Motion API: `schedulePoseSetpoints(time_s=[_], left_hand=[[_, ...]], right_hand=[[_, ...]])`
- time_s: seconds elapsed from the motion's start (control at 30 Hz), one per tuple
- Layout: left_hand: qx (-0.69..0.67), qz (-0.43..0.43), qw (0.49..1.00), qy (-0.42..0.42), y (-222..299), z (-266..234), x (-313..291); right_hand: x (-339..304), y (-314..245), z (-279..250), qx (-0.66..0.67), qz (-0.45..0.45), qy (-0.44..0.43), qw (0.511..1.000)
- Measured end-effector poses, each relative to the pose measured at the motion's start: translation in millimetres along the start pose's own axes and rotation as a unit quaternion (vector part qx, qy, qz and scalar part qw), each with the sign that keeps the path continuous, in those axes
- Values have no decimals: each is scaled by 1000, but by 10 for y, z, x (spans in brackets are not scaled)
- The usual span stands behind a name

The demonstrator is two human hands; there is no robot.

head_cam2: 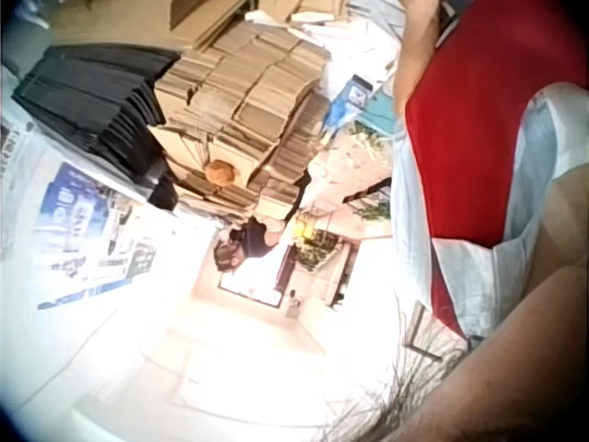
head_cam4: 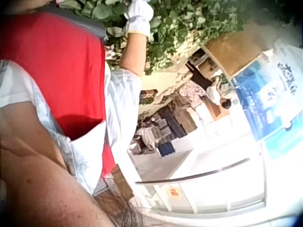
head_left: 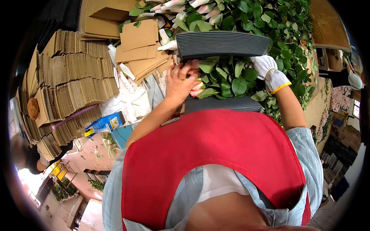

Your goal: The person gathers roses from a large pile, wraps a piece of cardboard around the stems, and uses a handheld stapler to secure the cardboard packaging.

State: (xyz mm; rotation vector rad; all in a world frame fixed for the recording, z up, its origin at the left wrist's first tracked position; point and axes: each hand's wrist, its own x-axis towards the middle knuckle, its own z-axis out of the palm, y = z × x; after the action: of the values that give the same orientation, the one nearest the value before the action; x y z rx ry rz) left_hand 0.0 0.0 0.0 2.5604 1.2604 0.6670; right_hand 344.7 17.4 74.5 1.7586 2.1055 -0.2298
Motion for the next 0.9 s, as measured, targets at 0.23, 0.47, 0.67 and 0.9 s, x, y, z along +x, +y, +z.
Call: schedulePoseSetpoints(time_s=[0.23,0.47,0.67,0.9], left_hand=[[-155,46,986,-29,-233,86,160],[-191,-68,972,-115,-255,-197,93],[-230,-247,939,72,-341,-556,-352],[-270,-179,944,-69,-1,-404,-141]], right_hand=[[-137,-130,-136,9,23,72,997],[-874,-488,-1439,70,-1,101,992],[-963,-717,-1619,200,-250,181,930],[-461,-1338,-1840,119,-280,362,881]])
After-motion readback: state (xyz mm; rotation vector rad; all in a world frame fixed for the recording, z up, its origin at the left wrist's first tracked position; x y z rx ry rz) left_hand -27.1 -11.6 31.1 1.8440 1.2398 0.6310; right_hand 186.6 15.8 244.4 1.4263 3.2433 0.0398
